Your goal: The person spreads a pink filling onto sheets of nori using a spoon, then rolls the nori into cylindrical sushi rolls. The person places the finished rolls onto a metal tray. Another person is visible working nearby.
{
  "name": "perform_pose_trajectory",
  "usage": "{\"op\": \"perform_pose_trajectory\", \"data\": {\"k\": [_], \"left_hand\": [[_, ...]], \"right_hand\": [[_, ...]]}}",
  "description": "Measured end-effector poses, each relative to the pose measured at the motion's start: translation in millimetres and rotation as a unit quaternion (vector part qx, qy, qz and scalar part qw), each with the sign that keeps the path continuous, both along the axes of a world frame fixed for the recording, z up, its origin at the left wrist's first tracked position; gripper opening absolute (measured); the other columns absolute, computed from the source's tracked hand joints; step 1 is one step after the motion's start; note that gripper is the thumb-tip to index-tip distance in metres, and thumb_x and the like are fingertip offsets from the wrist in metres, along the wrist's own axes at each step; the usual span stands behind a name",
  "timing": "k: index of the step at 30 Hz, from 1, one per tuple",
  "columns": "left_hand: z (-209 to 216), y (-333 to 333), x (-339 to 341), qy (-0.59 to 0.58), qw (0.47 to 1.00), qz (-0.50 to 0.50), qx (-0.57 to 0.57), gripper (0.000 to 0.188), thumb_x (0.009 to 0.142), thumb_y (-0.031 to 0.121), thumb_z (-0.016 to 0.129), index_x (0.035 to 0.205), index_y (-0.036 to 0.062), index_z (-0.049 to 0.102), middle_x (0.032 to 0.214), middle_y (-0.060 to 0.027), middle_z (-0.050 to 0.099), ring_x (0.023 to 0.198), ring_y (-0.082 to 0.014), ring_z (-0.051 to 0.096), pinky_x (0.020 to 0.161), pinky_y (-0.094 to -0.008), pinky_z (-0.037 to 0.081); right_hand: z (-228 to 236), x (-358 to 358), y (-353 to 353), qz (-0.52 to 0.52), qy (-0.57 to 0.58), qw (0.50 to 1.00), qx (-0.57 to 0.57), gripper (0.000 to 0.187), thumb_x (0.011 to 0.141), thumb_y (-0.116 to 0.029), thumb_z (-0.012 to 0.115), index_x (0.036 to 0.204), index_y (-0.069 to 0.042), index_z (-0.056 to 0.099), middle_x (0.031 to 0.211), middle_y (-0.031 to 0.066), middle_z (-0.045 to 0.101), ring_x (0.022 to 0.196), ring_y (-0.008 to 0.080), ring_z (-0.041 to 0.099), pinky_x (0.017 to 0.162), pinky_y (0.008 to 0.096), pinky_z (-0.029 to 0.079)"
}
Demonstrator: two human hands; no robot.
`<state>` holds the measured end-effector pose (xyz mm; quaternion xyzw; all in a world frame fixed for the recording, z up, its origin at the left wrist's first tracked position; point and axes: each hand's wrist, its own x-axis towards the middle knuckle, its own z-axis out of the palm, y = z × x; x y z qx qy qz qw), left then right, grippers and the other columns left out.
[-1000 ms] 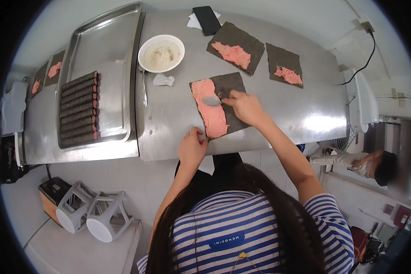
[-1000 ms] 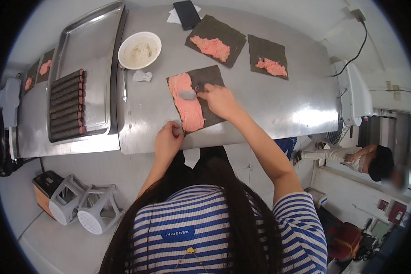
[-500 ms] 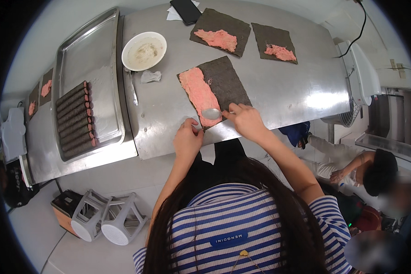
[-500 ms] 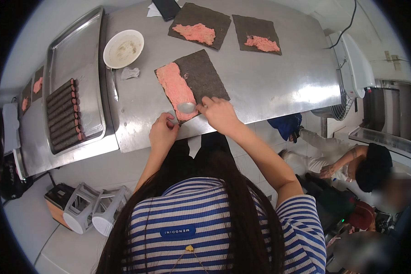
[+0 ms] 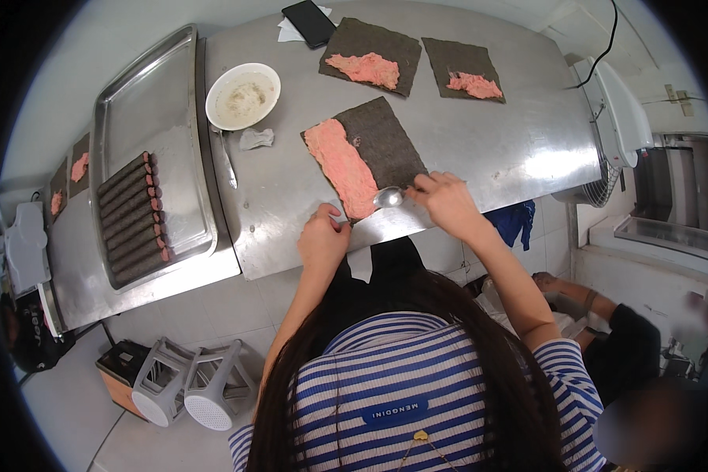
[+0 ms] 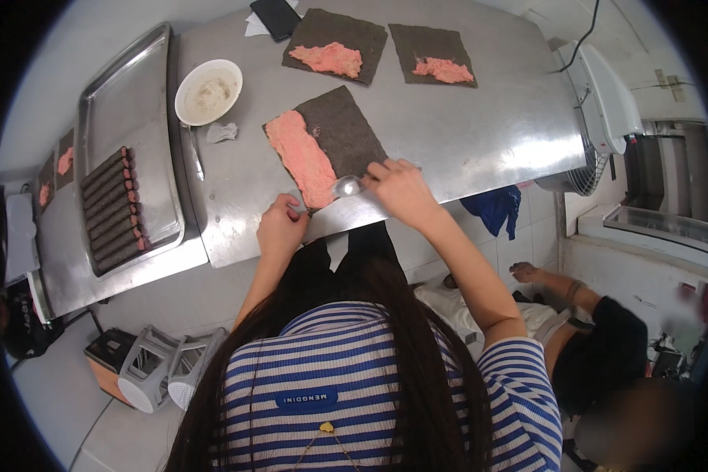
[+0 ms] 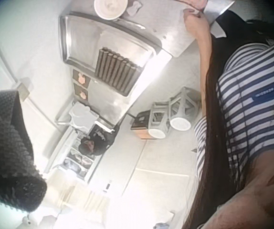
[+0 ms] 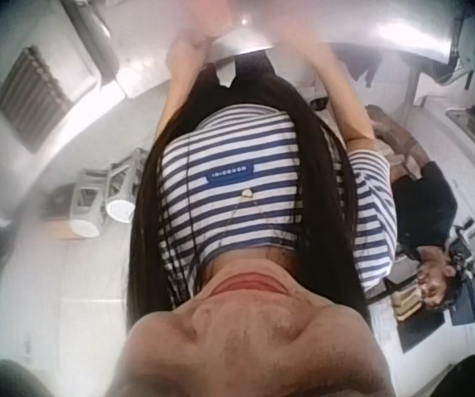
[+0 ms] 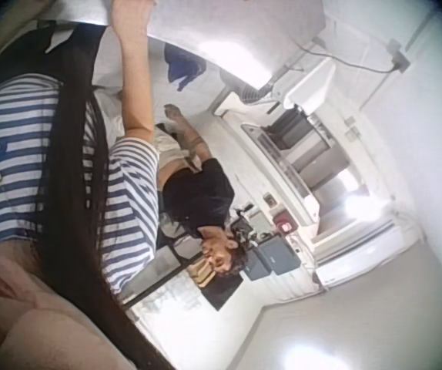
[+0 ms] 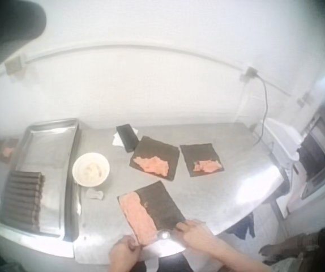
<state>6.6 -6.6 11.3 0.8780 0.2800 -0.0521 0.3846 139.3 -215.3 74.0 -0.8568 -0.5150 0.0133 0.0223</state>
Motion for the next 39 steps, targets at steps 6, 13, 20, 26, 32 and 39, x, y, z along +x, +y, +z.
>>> {"op": "perform_pose_trajectory", "data": {"k": [6, 13, 20, 26, 32, 39], "left_hand": [[0, 1, 1, -0.002, 1.0, -0.005, 0.002, 0.024, 0.072, 0.016, 0.071, 0.091, 0.0124, 0.058, 0.074, -0.0051, 0.063, 0.073, -0.0266, 0.064, 0.063, -0.042, 0.049], [2, 0, 1, 0.006, 1.0, -0.006, -0.003, 0.023, 0.072, 0.015, 0.071, 0.091, 0.012, 0.058, 0.074, -0.005, 0.062, 0.073, -0.027, 0.063, 0.063, -0.042, 0.049], [3, 0, 0, -0.002, 1.0, -0.003, -0.006, 0.024, 0.073, 0.016, 0.071, 0.092, 0.012, 0.057, 0.075, -0.0053, 0.062, 0.074, -0.0267, 0.063, 0.063, -0.0416, 0.049], [5, -2, 2, 0.003, 1.0, 0.013, -0.005, 0.025, 0.07, 0.016, 0.073, 0.091, 0.0099, 0.06, 0.071, -0.0058, 0.063, 0.069, -0.0258, 0.064, 0.062, -0.0392, 0.049], [10, -2, 3, 0.017, 1.0, 0.009, -0.015, 0.024, 0.073, 0.015, 0.071, 0.092, 0.0111, 0.057, 0.074, -0.0051, 0.061, 0.073, -0.0265, 0.062, 0.064, -0.0415, 0.048], [10, -3, 2, 0.024, 0.999, 0.027, -0.025, 0.024, 0.073, 0.014, 0.069, 0.094, 0.011, 0.058, 0.078, -0.0054, 0.062, 0.076, -0.0268, 0.062, 0.065, -0.0414, 0.048]], "right_hand": [[2, 0, 4, 0.041, 0.008, 0.998, 0.038, 0.021, 0.076, -0.015, 0.059, 0.095, -0.013, 0.069, 0.087, -0.0007, 0.057, 0.083, 0.017, 0.057, 0.071, 0.0318, 0.045], [-23, -10, 34, 0.08, 0.0, 0.995, 0.065, 0.023, 0.074, -0.015, 0.059, 0.095, -0.013, 0.069, 0.088, -0.0012, 0.057, 0.083, 0.0166, 0.056, 0.072, 0.0302, 0.044], [-15, 0, 18, 0.049, 0.011, 0.997, 0.059, 0.021, 0.076, -0.015, 0.059, 0.094, -0.013, 0.07, 0.089, -0.0005, 0.058, 0.083, 0.0176, 0.057, 0.073, 0.0315, 0.045], [-17, 17, 4, 0.035, 0.01, 0.999, 0.038, 0.021, 0.076, -0.015, 0.059, 0.093, -0.013, 0.071, 0.088, -0.0001, 0.057, 0.083, 0.0181, 0.058, 0.072, 0.0334, 0.046], [-1, 38, -2, 0.019, 0.025, 0.999, 0.038, 0.02, 0.077, -0.016, 0.06, 0.093, -0.015, 0.072, 0.085, 0.0001, 0.057, 0.083, 0.0173, 0.058, 0.073, 0.033, 0.046], [-22, 41, 33, 0.111, 0.043, 0.991, 0.063, 0.025, 0.074, -0.011, 0.058, 0.095, -0.016, 0.072, 0.084, -0.0021, 0.057, 0.08, 0.0172, 0.056, 0.068, 0.0321, 0.046]]}}
